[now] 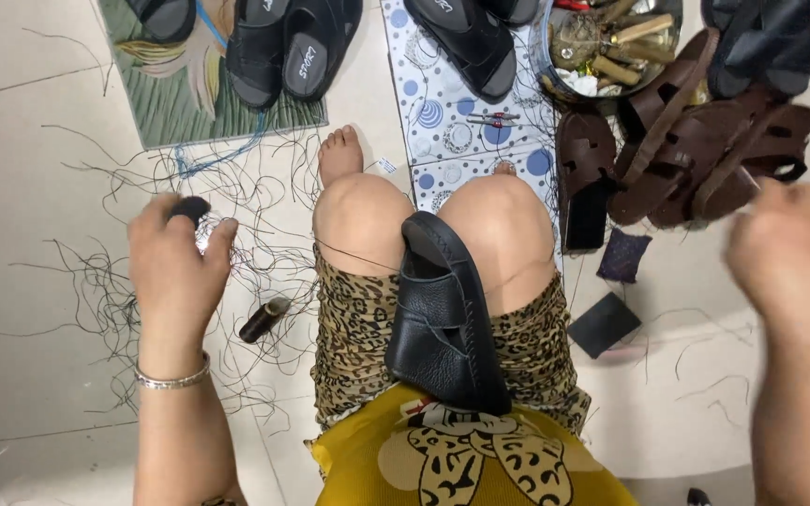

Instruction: A person sits on the floor and uses a needle and thread to hand-sew the straps onto a black sandal.

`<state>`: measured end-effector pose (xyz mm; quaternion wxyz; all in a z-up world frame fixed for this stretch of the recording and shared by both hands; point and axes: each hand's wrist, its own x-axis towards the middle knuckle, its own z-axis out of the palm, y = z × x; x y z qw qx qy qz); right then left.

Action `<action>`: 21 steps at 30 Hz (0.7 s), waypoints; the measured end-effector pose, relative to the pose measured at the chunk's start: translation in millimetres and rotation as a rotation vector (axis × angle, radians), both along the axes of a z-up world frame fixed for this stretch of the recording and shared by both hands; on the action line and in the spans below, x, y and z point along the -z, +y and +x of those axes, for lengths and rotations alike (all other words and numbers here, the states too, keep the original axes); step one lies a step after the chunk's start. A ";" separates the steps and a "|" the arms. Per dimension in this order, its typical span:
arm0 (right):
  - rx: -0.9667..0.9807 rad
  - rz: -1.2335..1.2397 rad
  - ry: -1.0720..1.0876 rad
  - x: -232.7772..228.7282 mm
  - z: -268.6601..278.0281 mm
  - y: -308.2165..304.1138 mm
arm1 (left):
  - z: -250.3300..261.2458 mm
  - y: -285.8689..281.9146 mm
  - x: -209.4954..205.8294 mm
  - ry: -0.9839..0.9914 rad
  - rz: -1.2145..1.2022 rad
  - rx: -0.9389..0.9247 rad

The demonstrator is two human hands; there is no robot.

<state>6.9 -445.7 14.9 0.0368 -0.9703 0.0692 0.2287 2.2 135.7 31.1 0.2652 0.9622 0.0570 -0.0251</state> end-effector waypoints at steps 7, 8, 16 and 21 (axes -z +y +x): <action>-0.492 0.578 -0.022 -66.6 -15.5 118.9 | 41.7 -109.6 -52.7 -0.107 -0.602 0.625; -0.492 0.578 -0.026 -71.1 -14.5 130.9 | 47.1 -115.4 -49.8 -0.110 -0.601 0.627; -0.582 0.763 -0.114 -80.4 -8.6 168.9 | 64.6 -128.9 -46.2 -0.010 -0.520 0.934; -0.580 0.762 -0.139 -81.3 -7.8 169.2 | 65.7 -130.0 -43.4 0.005 -0.514 0.937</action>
